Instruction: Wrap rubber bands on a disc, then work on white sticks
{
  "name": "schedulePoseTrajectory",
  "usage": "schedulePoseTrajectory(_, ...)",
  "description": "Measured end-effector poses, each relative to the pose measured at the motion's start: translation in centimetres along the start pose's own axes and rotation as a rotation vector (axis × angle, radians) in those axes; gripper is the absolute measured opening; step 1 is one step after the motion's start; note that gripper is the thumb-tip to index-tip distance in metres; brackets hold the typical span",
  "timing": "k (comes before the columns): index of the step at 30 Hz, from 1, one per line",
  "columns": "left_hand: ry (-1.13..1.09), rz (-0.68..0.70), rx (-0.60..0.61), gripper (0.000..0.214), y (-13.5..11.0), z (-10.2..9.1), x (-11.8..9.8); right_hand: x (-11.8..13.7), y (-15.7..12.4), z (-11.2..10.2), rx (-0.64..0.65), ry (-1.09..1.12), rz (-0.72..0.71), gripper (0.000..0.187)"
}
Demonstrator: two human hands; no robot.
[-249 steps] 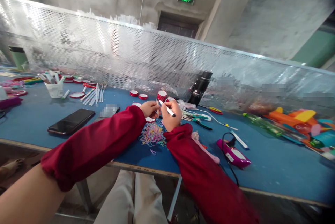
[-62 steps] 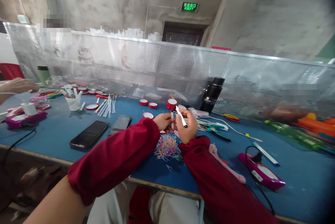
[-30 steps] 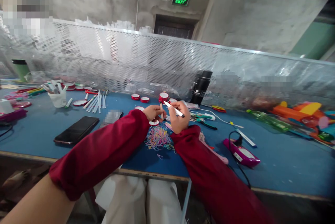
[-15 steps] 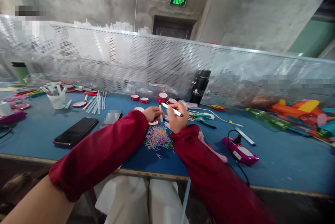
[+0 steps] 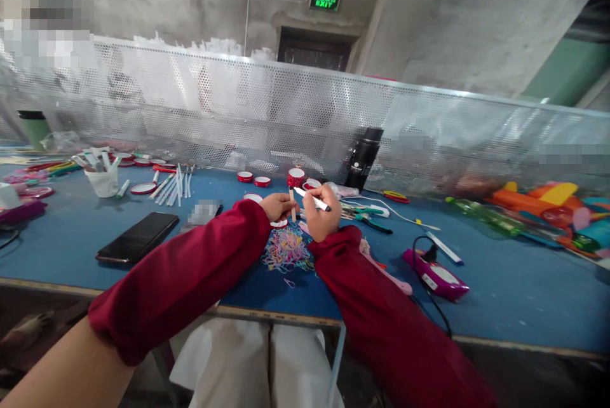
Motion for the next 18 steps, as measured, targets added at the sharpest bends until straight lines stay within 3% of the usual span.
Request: schedulePoseTrajectory(18,0.045,0.017,-0.009,0.022,0.36,-0.16,0.36,0.25,-0.23,0.19,0.019,0.005,0.013,0.01)
Point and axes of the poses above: each hand's wrist, its own y-axis towards the middle knuckle, its own z-axis out of the palm, x = y × z, the point moved 6 cm from there along y, towards the middle knuckle, and after that the axes turned 4 degrees about -y, right-handed, at the moved point
